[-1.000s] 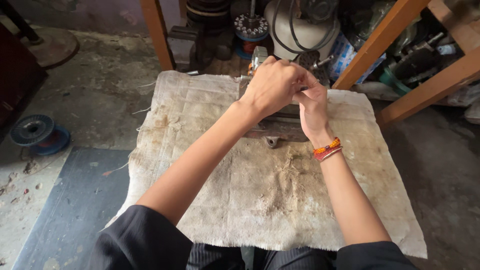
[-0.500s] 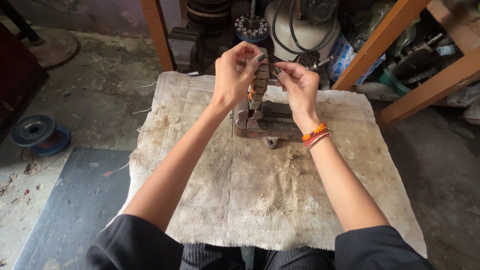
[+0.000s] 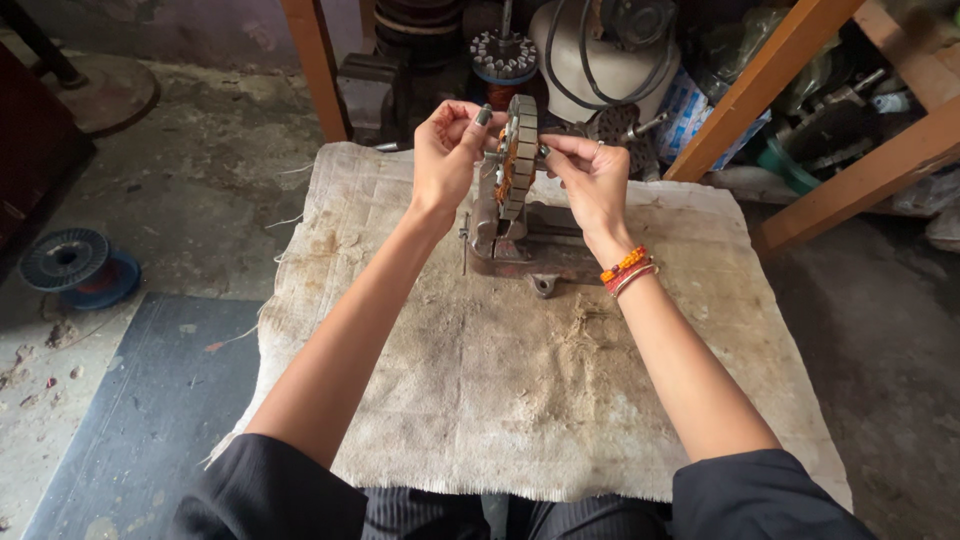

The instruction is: The person works on a motor armature clamped in a vise on a cloth-covered bench, threading and pressing copper wire into the slots around the commutator. They rotate the armature to reach different sections and continue seating the wire by hand around the circumference.

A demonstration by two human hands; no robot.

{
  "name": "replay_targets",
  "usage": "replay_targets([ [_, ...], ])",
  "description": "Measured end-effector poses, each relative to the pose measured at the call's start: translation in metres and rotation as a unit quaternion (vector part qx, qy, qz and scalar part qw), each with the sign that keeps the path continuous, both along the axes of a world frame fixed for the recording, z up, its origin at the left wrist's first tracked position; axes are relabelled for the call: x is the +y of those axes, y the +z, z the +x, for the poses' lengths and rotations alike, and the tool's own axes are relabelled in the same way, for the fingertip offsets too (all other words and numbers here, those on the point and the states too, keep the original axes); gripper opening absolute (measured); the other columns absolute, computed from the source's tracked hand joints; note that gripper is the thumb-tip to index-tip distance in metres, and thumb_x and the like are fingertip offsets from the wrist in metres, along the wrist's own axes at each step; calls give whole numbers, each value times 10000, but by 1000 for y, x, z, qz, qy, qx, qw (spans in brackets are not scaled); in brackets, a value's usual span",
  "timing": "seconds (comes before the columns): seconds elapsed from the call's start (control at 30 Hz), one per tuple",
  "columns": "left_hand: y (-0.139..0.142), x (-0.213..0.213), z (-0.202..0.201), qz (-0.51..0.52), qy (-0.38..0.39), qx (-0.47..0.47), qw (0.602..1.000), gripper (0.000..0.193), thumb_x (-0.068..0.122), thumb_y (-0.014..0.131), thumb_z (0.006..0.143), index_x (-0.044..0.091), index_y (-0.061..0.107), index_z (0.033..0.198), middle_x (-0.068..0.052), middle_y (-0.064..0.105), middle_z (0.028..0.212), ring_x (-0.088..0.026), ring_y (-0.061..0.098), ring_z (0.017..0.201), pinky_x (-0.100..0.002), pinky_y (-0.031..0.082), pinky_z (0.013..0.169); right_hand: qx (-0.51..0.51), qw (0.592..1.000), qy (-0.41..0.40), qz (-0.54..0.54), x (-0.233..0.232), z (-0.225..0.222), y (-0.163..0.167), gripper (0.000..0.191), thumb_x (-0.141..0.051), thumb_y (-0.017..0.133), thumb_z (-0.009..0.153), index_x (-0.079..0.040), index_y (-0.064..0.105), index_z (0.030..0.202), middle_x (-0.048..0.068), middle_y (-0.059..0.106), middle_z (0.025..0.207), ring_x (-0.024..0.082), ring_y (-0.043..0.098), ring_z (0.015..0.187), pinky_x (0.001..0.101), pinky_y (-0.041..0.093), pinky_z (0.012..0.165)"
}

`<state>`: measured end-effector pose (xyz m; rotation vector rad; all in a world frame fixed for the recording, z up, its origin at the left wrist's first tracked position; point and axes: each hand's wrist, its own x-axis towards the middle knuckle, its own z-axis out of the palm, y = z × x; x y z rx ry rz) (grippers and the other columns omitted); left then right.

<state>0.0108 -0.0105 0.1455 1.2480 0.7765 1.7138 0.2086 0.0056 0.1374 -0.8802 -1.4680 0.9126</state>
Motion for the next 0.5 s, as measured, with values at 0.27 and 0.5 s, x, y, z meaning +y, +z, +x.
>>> replay_targets([
  [0.27,3,-11,-10,59,-13,83,995,64,38,564,1070,33,543,1009,-107,769,990,-73,634,755,-223,503,674,-43,985,52,160,-38,17,14,473,7,774,833,-74,661,1286,-7,644,1098,46,619,859,184,538,728],
  [0.5,15,-34,-18,107,135,327,929,40,-3,594,996,5,565,1022,-108,764,896,-149,733,732,-275,543,619,52,985,112,121,-33,27,-9,163,-108,712,1025,-60,765,1171,55,736,966,98,664,808,237,561,733],
])
